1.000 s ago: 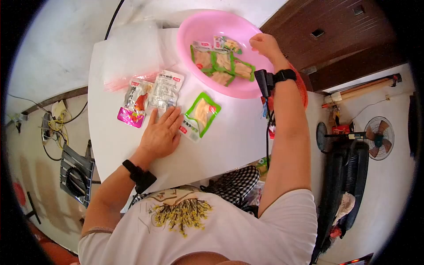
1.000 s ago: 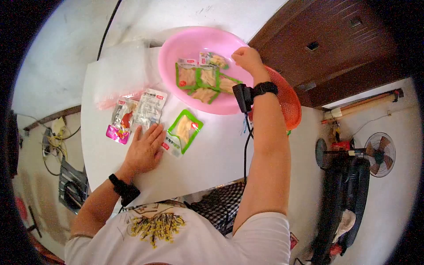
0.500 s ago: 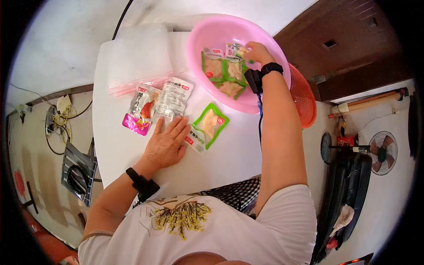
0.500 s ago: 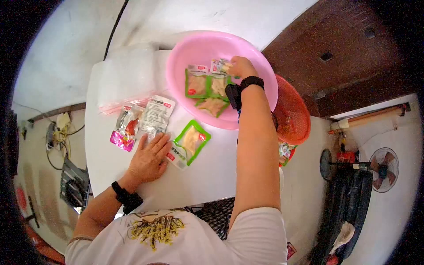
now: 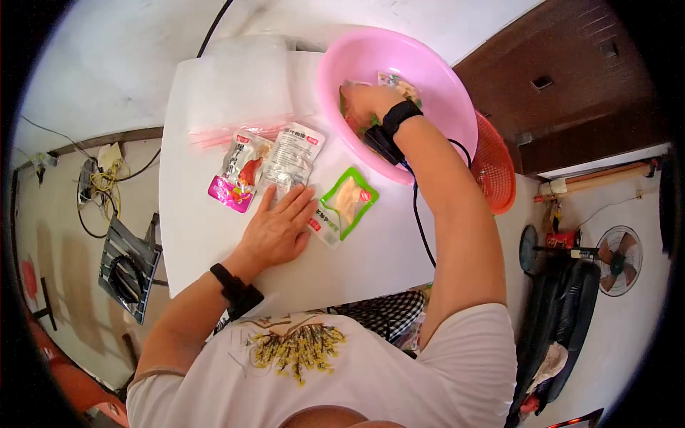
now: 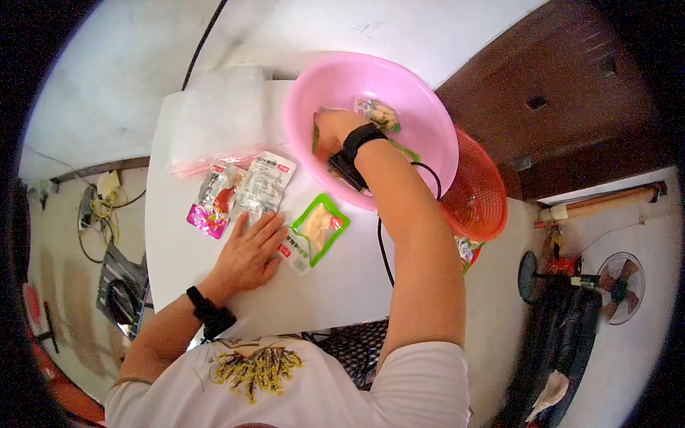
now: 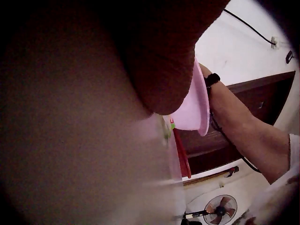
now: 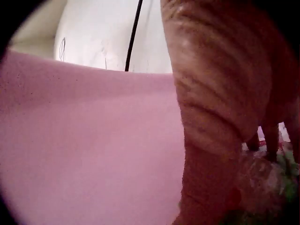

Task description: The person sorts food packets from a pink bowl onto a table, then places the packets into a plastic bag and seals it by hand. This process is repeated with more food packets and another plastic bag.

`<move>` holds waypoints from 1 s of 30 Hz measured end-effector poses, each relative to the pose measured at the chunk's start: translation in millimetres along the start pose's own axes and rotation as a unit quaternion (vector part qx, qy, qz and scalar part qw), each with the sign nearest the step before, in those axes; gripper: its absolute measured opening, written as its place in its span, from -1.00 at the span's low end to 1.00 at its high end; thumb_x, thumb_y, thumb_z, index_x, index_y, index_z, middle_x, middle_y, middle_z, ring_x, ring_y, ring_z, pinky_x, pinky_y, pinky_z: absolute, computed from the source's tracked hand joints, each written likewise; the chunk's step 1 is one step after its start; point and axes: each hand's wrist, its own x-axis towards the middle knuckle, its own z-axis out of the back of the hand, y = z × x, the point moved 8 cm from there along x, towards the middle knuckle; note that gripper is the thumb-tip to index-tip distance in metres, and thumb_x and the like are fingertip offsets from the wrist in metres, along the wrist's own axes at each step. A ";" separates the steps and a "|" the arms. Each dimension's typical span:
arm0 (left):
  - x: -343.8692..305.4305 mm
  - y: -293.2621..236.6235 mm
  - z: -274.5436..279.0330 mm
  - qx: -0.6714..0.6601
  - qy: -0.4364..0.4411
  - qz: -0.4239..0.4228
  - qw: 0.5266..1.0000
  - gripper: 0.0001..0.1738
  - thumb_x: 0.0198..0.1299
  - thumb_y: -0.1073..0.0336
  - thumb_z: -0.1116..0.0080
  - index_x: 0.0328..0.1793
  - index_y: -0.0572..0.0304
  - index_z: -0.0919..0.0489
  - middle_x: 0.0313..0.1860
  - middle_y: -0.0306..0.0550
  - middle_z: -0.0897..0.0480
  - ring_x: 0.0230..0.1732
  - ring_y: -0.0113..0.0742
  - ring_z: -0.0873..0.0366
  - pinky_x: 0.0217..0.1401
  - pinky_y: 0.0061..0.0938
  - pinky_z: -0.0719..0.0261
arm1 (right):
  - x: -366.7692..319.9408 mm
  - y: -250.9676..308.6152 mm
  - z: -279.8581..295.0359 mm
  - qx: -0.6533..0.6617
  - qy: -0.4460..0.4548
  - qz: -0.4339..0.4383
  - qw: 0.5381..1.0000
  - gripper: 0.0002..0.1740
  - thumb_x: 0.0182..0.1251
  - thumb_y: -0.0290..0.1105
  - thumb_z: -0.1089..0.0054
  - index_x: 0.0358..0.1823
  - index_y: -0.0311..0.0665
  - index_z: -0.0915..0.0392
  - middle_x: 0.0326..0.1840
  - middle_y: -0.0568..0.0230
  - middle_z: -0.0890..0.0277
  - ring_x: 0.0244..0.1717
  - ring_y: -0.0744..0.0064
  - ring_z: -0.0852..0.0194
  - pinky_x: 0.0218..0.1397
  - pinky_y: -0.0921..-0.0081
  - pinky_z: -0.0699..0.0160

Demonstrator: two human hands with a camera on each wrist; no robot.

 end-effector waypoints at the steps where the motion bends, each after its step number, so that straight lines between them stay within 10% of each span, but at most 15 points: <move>1: -0.1 -0.2 0.5 0.003 -0.003 -0.001 1.000 -0.40 0.11 0.25 -0.13 0.34 0.16 -0.42 0.47 -0.02 -0.31 0.54 -0.15 -0.13 0.54 0.14 0.08 | -2.5 1.9 -2.0 -0.018 -0.014 0.000 1.000 -0.31 -0.27 -0.26 -0.54 0.00 -0.32 -0.52 -0.10 -0.01 -0.65 -0.04 0.01 -0.63 -0.02 0.20 -0.61; 9: -3.9 1.6 0.6 0.012 -0.031 -0.010 0.999 -0.40 0.12 0.21 -0.11 0.33 0.17 -0.43 0.46 -0.02 -0.32 0.51 -0.15 -0.18 0.51 0.13 -0.01 | -29.1 21.1 10.0 0.014 -0.082 0.031 0.996 -0.42 -0.11 -0.41 -0.39 0.02 -0.34 -0.42 -0.14 -0.11 -0.61 -0.07 -0.04 -0.61 -0.02 0.11 -0.57; 12: -4.4 2.1 -1.4 0.021 -0.034 -0.010 0.999 -0.40 0.12 0.19 -0.10 0.34 0.17 -0.42 0.47 -0.02 -0.31 0.51 -0.16 -0.17 0.51 0.12 0.00 | -29.4 -5.0 30.6 -0.072 -0.143 -0.016 0.987 -0.79 0.14 -0.44 -0.08 -0.22 -0.36 -0.56 -0.17 -0.17 -0.59 -0.10 -0.12 -0.60 -0.06 0.08 -0.53; 23: -5.6 2.4 -4.4 0.036 -0.033 -0.014 0.999 -0.40 0.18 0.15 -0.04 0.37 0.15 -0.42 0.49 -0.07 -0.29 0.54 -0.22 -0.12 0.54 0.07 0.05 | -155.1 -74.0 103.8 0.094 -0.481 -0.091 0.867 -0.75 0.28 -0.36 0.01 -0.09 -0.30 -0.53 -0.18 -0.20 -0.57 -0.13 -0.22 -0.54 -0.05 0.14 -0.54; 30: -7.1 -1.1 -2.0 0.035 -0.047 -0.023 0.998 -0.41 0.15 0.21 -0.06 0.34 0.18 -0.42 0.46 -0.01 -0.31 0.52 -0.16 -0.15 0.52 0.12 0.01 | -299.9 -46.1 71.8 0.429 -0.510 0.079 0.741 -0.83 0.42 -0.44 -0.01 -0.09 -0.34 -0.54 -0.26 0.36 -0.56 -0.28 0.62 -0.48 -0.21 0.62 -0.49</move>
